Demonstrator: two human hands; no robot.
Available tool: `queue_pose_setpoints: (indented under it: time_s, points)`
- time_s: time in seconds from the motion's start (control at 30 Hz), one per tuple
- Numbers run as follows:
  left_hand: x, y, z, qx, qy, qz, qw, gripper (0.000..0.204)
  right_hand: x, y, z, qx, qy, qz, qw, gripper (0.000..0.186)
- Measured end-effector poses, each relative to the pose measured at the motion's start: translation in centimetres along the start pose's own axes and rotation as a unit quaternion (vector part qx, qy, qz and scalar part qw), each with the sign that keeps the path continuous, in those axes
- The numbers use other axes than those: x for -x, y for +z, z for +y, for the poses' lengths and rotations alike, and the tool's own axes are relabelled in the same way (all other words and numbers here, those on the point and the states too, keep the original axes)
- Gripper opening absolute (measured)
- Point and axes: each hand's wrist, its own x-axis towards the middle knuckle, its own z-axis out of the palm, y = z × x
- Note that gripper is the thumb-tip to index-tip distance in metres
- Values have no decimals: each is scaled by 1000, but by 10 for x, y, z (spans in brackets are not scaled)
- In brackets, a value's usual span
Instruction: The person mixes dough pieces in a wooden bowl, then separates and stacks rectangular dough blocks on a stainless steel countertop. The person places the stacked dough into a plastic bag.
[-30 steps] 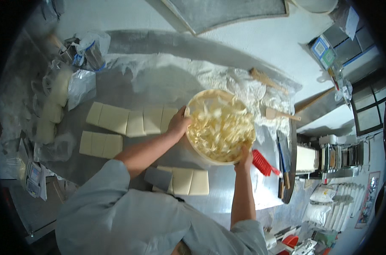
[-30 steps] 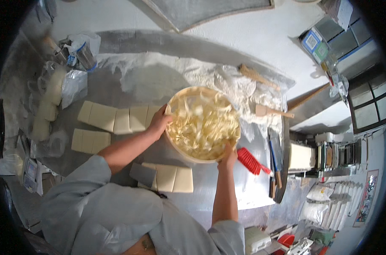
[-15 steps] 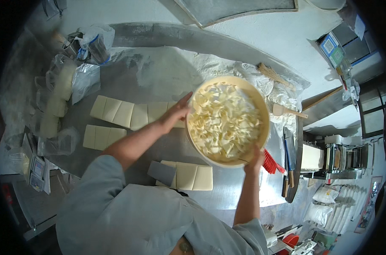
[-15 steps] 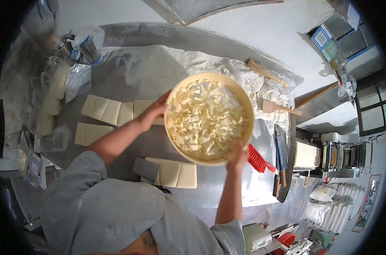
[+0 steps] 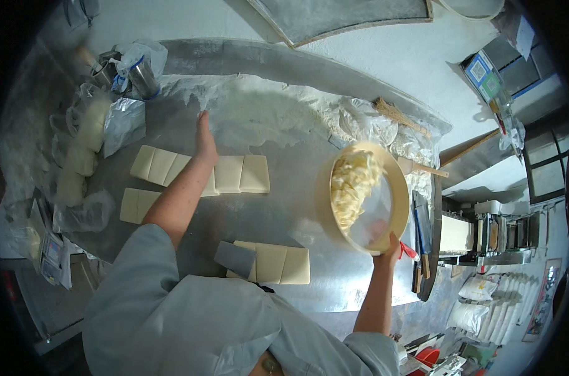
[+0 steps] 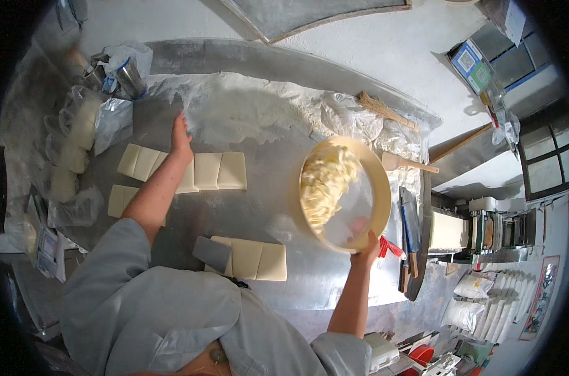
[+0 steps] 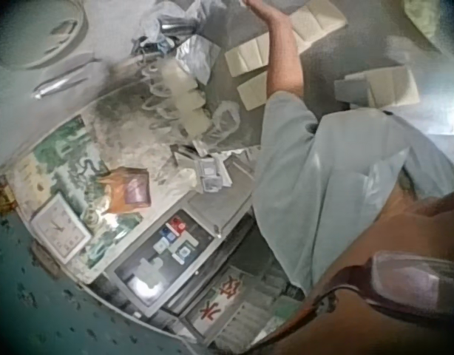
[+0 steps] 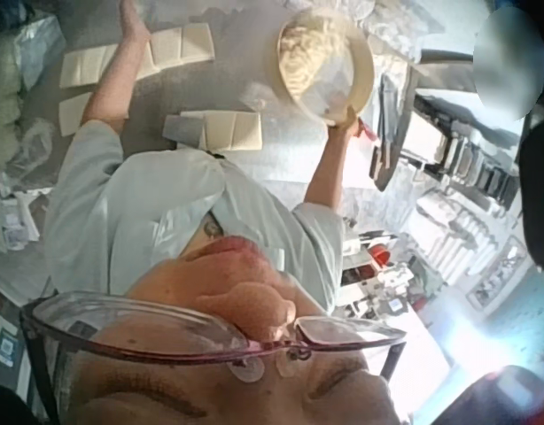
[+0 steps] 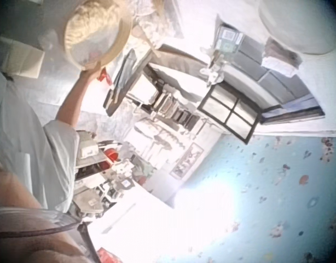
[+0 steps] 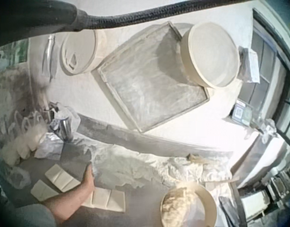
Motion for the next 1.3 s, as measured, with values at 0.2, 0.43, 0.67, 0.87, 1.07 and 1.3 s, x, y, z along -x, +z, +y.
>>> queue_pose_setpoints:
  time_s: [0.2, 0.43, 0.67, 0.87, 1.07, 1.3]
  points:
    - [44, 69, -43, -77, 33, -109, 990, 79, 2, 37, 39, 58, -35, -18, 998, 37]
    - [49, 56, -49, -90, 50, -55, 993, 75, -1, 64, 43, 80, -5, 88, 993, 34]
    - [46, 43, 29, -2, -22, -4, 1000, 84, -5, -2, 5, -37, 0, 14, 999, 43]
    - [35, 51, -34, -89, 9, -93, 992, 81, 7, 38, 33, 64, -19, 3, 998, 37]
    - [58, 66, -38, -5, -72, -9, 997, 65, -9, 41, 51, 73, -4, 102, 992, 35]
    - [78, 73, -39, -105, 10, -162, 981, 60, 21, 86, 49, 60, -249, -41, 966, 30]
